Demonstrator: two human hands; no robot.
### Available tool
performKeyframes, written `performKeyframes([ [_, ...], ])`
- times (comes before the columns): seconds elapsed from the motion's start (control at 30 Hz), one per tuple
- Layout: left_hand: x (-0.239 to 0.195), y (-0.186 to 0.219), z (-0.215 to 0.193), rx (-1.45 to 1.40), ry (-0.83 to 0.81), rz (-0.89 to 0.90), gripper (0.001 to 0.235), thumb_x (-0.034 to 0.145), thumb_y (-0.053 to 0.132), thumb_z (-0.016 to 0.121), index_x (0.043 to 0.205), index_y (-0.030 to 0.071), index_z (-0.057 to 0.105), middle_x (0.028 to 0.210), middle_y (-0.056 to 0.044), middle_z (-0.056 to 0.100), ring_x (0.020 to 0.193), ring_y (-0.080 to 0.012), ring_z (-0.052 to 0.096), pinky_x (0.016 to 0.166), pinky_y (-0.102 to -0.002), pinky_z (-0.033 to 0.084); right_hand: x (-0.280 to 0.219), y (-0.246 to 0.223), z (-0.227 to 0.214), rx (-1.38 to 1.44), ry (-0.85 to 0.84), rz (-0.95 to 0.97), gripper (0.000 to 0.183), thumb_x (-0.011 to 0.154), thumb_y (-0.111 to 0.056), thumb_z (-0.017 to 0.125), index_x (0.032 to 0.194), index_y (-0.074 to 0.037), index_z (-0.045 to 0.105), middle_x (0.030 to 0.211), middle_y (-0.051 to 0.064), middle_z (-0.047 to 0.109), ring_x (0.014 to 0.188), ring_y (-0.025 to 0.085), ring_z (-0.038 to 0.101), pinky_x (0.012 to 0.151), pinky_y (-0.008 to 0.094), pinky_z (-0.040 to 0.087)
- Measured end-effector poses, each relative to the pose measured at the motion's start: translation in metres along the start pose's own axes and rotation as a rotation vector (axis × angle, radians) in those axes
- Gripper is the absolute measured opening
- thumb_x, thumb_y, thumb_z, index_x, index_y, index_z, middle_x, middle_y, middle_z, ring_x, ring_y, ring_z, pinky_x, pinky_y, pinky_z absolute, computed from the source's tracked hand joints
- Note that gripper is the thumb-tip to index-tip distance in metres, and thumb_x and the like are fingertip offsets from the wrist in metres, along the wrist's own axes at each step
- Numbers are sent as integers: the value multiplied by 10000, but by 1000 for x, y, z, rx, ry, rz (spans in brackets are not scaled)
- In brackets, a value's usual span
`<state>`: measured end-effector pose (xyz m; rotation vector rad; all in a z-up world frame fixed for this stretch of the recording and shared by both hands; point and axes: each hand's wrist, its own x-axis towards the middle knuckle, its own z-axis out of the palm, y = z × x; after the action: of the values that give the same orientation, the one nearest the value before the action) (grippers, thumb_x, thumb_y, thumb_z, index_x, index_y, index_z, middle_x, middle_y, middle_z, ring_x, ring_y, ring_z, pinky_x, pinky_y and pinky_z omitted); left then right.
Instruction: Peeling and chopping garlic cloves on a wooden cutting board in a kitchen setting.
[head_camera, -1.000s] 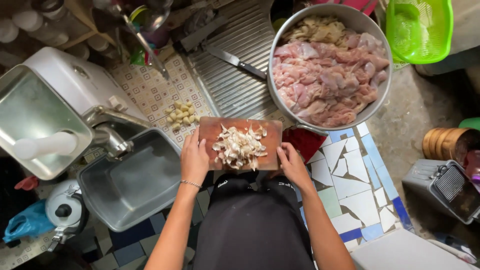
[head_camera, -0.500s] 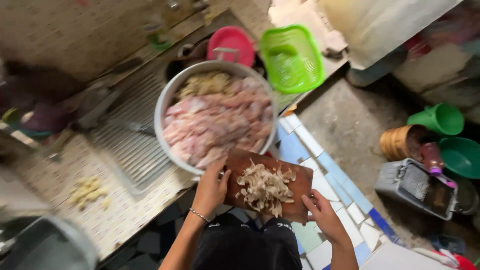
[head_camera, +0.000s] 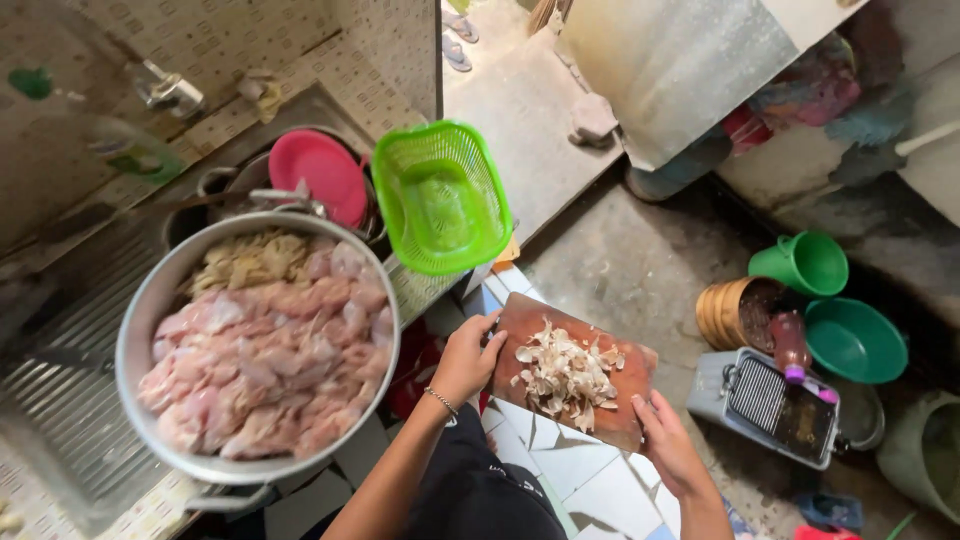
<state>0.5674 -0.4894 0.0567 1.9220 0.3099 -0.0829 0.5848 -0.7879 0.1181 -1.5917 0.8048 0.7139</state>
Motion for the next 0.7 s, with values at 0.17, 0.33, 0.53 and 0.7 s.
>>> performKeyframes([
  [0.17,110,21,13,-101,18,-26,618,960,396,519,1497,96,461,1098,-8,661,834,-190,647,810,-345,490,80,-63,5,220,-111,-160,432,988,-170,494,1394,-22,499,1336,201,625,1125,287,602,938,433,473],
  [0.33,170,93,-42,-73,25,54,741,977,364,537,1572,77,202,1476,-152,477,1213,-279,499,995,-413,401,193,-135,5,170,-103,-229,395,1021,-203,494,1378,-40,539,1262,168,658,1058,258,629,865,399,506],
  [0.53,164,111,-109,-106,526,108,439,895,186,667,1322,125,585,1058,-29,686,893,-142,637,883,-251,490,366,-249,72,23,-169,-331,361,1031,-273,506,1345,-97,519,1234,108,661,1023,199,636,829,356,513],
  [0.7,199,31,-112,20,855,12,309,840,139,708,1148,135,730,878,31,717,708,-100,612,759,-198,517,643,-285,153,-230,-169,-381,750,1041,-380,608,1574,-49,197,1335,351,494,1101,414,581,834,605,505],
])
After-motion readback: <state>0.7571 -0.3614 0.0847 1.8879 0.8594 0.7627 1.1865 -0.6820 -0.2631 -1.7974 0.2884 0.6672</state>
